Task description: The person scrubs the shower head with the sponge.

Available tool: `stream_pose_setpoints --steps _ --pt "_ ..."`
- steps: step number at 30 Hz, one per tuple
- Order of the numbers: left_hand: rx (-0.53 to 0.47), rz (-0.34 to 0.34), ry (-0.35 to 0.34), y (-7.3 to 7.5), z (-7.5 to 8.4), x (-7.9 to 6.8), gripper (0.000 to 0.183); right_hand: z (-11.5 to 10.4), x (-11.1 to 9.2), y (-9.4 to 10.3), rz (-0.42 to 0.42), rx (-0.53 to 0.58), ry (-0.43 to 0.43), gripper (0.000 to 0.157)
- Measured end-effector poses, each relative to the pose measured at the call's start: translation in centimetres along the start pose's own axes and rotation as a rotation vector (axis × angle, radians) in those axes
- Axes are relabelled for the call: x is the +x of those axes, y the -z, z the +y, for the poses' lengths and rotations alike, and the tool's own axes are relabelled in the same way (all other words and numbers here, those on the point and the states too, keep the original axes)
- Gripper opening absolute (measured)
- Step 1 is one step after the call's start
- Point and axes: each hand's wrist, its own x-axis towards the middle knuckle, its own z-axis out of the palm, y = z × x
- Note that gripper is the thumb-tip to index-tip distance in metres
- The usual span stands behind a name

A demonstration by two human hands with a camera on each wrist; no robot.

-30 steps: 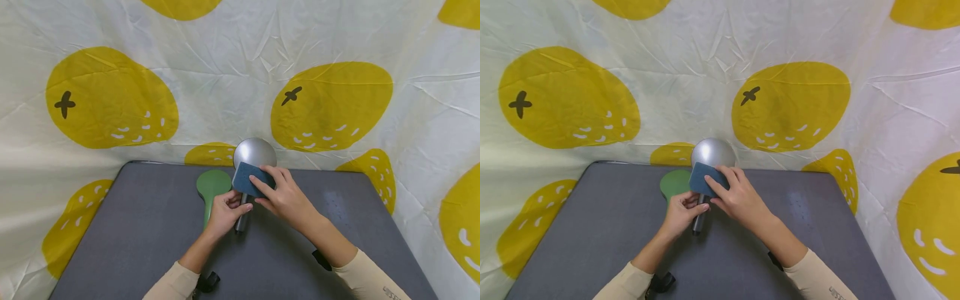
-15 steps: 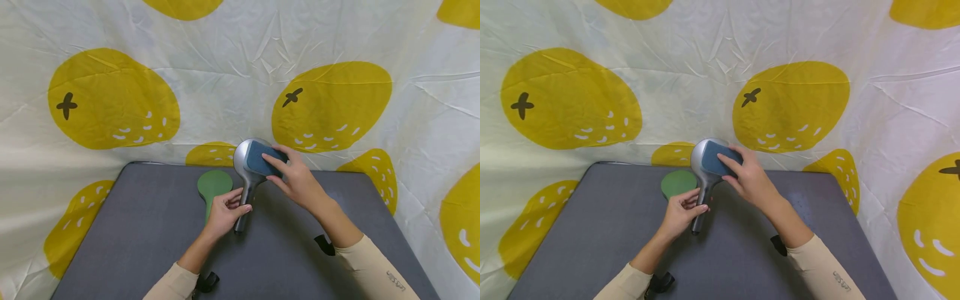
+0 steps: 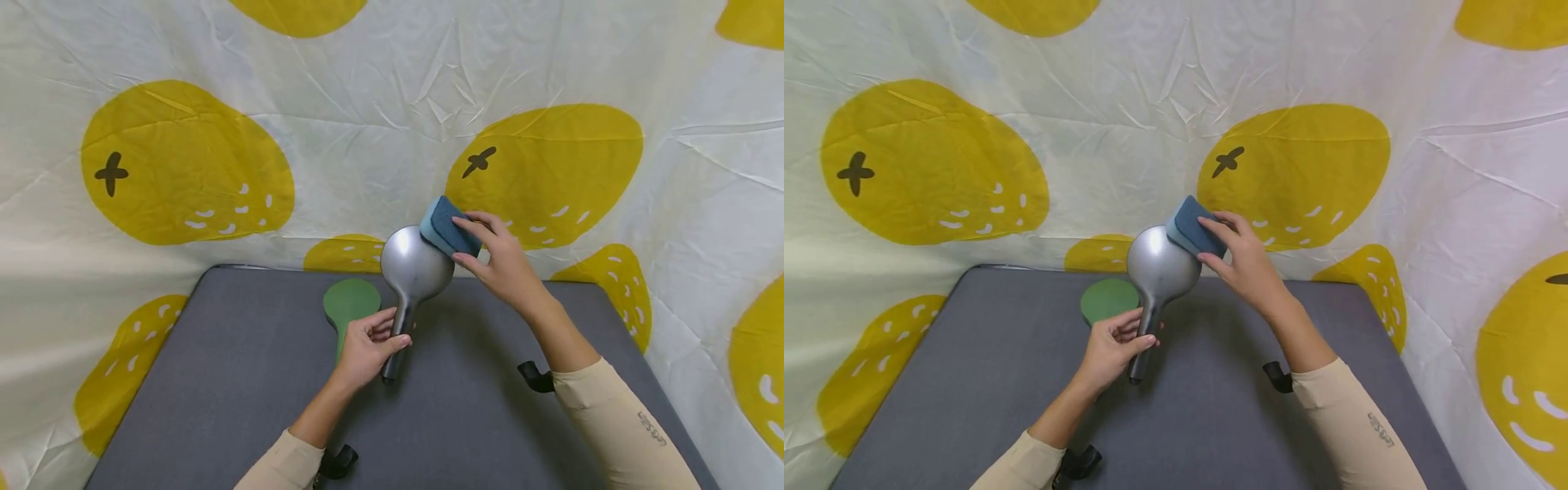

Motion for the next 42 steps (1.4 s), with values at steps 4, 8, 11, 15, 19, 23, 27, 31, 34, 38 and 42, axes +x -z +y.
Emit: stream_pose_setpoints --steps 4,8,11,15,19,23,27,31,34,38,42 --pt "0.005 -0.006 -0.001 0.0 0.0 0.0 0.053 -0.2 -0.7 -0.6 0.046 -0.025 0.047 0.063" --pt "0.024 0.002 -0.003 0.0 0.1 0.0 0.053 -0.7 -1.6 -1.5 0.069 -0.037 0.102 0.065" --pt "0.04 0.015 0.002 0.0 0.1 0.1 0.053 -1.2 -2.5 -2.3 0.068 -0.058 0.148 0.067" --pt "0.04 0.029 0.012 0.1 0.0 0.2 0.053 -2.1 -3.9 -3.8 0.063 -0.122 0.215 0.069" --pt "0.036 0.043 0.007 0.2 -0.1 0.3 0.053 -3.1 -5.2 -5.5 0.079 -0.18 0.269 0.07" --pt "0.029 0.043 -0.019 0.3 -0.2 0.4 0.052 -4.0 -6.0 -6.7 0.103 -0.221 0.31 0.059" --pt "0.024 0.028 -0.033 0.3 0.0 0.5 0.051 -4.3 -6.3 -7.2 0.114 -0.241 0.328 0.052" --pt "0.009 0.021 -0.02 0.3 0.0 0.5 0.05 -4.0 -5.9 -6.8 0.111 -0.227 0.321 0.052" --pt "0.004 -0.001 -0.023 0.2 0.1 0.6 0.047 -3.5 -5.1 -6.1 0.131 -0.204 0.289 0.061" --pt "0.014 -0.036 -0.034 0.1 0.3 0.6 0.044 -2.7 -4.0 -4.7 0.15 -0.178 0.22 0.067" --pt "0.047 -0.043 -0.033 0.1 0.2 0.5 0.043 -2.0 -2.8 -3.2 0.106 -0.169 0.149 0.064"
